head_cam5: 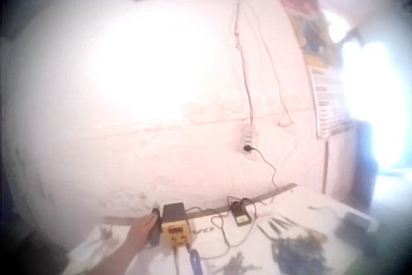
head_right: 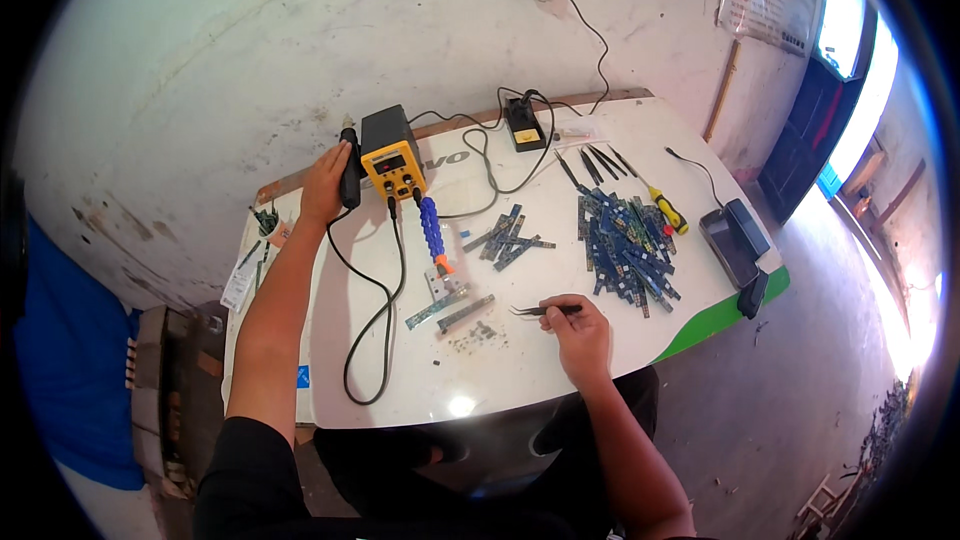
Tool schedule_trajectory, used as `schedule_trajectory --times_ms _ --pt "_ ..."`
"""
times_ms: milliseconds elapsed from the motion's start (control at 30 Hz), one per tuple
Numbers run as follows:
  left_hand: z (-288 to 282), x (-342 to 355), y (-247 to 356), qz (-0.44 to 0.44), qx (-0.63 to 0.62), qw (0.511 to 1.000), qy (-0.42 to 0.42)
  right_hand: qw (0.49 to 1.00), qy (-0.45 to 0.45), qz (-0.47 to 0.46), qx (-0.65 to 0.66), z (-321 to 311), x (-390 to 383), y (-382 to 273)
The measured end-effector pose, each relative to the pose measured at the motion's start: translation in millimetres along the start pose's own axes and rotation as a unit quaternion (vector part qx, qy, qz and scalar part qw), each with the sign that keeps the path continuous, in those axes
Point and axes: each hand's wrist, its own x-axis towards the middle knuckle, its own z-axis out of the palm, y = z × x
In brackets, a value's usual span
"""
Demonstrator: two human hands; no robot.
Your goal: The person uses a hot air gun and tweezers to remove small electronic components from circuit boards. They heat the components and use tweezers to lift them off, placing them on the table.
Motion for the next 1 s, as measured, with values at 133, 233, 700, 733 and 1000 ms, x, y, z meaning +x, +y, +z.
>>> schedule_trajectory --times_ms 133,233,700,733,1000 --pt "-4.7 -6.3 5.6 0.006 0.021 1.0 -0.021 0.999 -0.007 0.028 -0.021 -3.1 5.2 6.0" --pt "-11.6 -9.0 6.4 0.009 0.031 0.998 -0.049 0.996 0.005 0.078 0.037 0.7 7.5 1.0" --pt "-53.0 4.9 77.8 -0.305 -0.1 0.947 0.002 0.973 0.001 0.161 0.165 64.7 3.4 -28.3" --pt "-62.7 8.1 98.1 -0.358 -0.199 0.911 -0.05 0.977 0.009 0.149 0.154 63.4 4.2 -28.0" --pt "-113.9 -18.6 207.1 -0.456 -0.504 0.64 -0.358 0.992 0.037 0.091 0.08 72.7 4.0 -28.7"
